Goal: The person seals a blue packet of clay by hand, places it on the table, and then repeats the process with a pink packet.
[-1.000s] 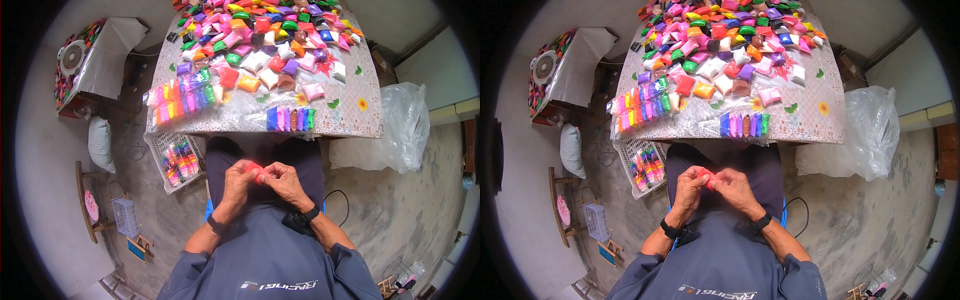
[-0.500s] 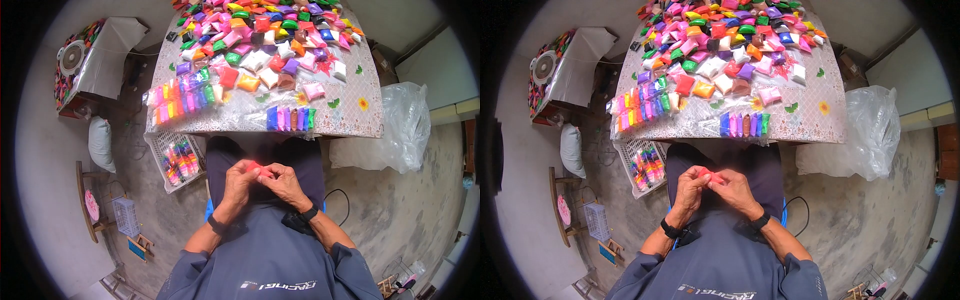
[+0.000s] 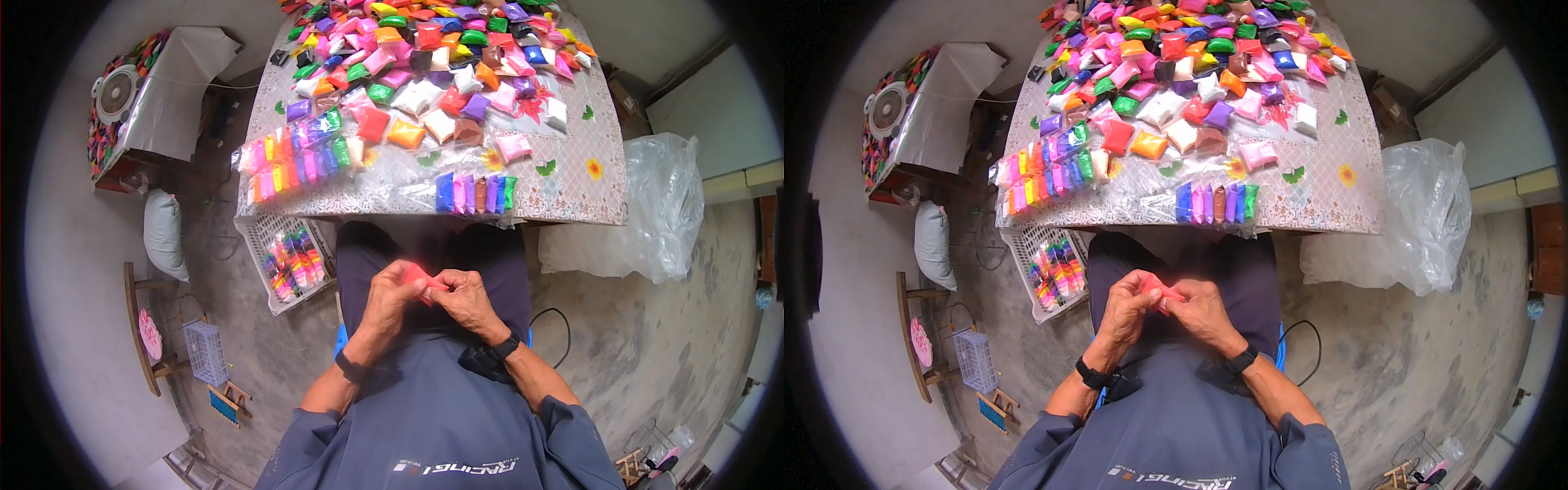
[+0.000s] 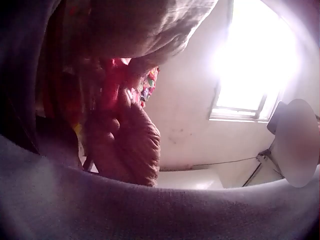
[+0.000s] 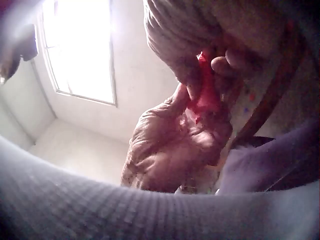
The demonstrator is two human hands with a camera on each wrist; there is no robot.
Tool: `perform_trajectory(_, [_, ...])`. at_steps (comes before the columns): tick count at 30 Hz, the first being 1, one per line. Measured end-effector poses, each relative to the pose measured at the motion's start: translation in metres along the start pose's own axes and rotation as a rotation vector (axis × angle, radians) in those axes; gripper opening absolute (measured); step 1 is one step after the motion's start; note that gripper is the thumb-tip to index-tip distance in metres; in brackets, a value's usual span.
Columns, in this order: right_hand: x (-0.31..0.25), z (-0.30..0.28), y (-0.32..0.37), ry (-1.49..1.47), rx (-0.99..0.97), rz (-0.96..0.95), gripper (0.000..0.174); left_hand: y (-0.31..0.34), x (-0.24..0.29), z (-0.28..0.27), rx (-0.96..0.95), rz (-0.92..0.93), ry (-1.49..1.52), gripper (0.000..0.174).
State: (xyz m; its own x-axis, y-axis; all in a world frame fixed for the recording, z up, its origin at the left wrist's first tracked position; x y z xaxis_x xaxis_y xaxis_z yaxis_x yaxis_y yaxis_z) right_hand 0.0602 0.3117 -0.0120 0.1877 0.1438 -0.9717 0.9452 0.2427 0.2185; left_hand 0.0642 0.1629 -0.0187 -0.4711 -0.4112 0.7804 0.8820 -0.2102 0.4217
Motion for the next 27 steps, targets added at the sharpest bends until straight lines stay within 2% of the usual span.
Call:
perform_trajectory(7, [0.008,0.001,0.000,-0.084,-0.051,-0.014,0.018,0.002,0.015,0.004,-0.120,-0.087,-0.173,0.028])
perform_trajectory(9, [0.007,0.002,0.001,-0.106,-0.068,0.038,0.019,0.002,0.014,0.005,-0.160,-0.107,-0.214,0.029])
perform_trajectory(14, [0.010,0.001,0.000,-0.105,-0.088,0.056,0.022,0.002,0.010,0.001,-0.109,-0.083,-0.279,0.025])
perform_trajectory(27, [0.013,0.001,-0.002,-0.036,-0.087,0.043,0.020,0.002,-0.002,-0.003,-0.009,-0.072,-0.223,0.017])
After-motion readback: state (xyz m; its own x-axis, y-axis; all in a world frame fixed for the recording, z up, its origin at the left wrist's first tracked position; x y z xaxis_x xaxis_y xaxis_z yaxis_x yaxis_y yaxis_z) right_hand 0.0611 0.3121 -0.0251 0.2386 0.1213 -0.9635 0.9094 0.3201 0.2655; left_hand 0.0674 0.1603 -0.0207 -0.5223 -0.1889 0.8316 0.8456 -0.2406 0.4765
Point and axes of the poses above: each hand's wrist, its own y-axis away from the middle knuckle, its own z-axis out of the palm, x = y × z, the point moved 6 cm from there along -y, towards the middle knuckle, and after that the axes turned 1 degree about -x, right-handed, at the moved point
